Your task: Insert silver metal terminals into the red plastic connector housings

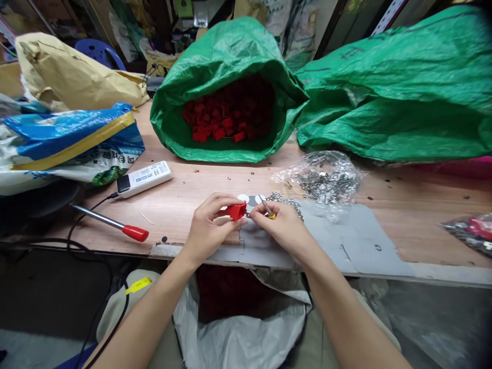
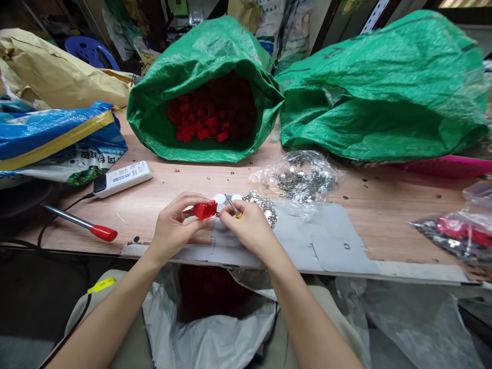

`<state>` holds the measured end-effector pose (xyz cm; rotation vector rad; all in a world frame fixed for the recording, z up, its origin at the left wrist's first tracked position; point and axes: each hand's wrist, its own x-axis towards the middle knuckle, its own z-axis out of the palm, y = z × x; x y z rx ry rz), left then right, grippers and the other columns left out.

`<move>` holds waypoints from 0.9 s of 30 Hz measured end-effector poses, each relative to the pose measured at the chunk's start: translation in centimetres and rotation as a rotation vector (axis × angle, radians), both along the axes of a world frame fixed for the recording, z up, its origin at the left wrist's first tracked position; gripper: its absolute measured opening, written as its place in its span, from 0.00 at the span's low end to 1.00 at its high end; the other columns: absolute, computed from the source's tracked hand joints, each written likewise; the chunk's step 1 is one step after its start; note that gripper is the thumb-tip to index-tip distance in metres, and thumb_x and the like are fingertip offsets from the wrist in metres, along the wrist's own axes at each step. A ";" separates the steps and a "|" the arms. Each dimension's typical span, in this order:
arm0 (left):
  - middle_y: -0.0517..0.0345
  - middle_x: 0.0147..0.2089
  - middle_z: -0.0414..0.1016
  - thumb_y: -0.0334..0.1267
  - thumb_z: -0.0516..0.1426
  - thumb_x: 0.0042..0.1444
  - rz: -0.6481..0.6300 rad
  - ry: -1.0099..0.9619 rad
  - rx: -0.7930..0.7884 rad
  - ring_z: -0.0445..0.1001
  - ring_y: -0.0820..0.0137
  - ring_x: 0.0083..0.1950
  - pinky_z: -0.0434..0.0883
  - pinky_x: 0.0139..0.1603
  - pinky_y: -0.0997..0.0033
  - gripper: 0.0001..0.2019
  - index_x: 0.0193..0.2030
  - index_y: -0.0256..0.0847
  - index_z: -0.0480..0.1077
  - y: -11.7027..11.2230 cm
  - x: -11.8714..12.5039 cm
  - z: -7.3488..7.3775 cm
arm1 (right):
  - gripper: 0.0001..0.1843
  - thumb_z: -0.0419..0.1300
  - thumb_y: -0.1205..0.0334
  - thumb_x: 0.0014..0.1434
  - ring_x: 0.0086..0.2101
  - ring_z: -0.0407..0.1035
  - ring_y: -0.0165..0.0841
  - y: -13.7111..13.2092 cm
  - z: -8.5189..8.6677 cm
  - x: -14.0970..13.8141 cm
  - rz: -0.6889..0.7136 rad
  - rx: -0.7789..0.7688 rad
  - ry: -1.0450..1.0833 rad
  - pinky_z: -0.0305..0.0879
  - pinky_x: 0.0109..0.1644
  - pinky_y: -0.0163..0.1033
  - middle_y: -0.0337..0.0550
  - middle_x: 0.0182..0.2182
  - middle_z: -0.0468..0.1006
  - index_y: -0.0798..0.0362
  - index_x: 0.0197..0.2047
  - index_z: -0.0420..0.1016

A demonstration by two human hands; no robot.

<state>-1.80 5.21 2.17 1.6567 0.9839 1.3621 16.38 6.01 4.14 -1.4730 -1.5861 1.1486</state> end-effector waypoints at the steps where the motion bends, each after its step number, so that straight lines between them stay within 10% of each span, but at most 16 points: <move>1: 0.53 0.48 0.72 0.38 0.67 0.53 -0.004 0.001 -0.006 0.74 0.68 0.52 0.78 0.50 0.71 0.13 0.46 0.43 0.77 -0.1 0.0 0.0 | 0.14 0.59 0.52 0.51 0.22 0.54 0.27 0.0 0.0 0.1 -0.002 0.001 -0.006 0.51 0.27 0.34 0.35 0.20 0.65 0.55 0.26 0.69; 27: 0.55 0.43 0.76 0.37 0.67 0.53 0.144 0.079 0.143 0.76 0.70 0.45 0.78 0.48 0.71 0.14 0.47 0.43 0.77 -0.9 0.9 -0.7 | 0.15 0.61 0.50 0.56 0.23 0.60 0.29 -0.4 -1.1 -0.5 -0.043 0.071 0.021 0.53 0.26 0.33 0.37 0.23 0.70 0.53 0.28 0.69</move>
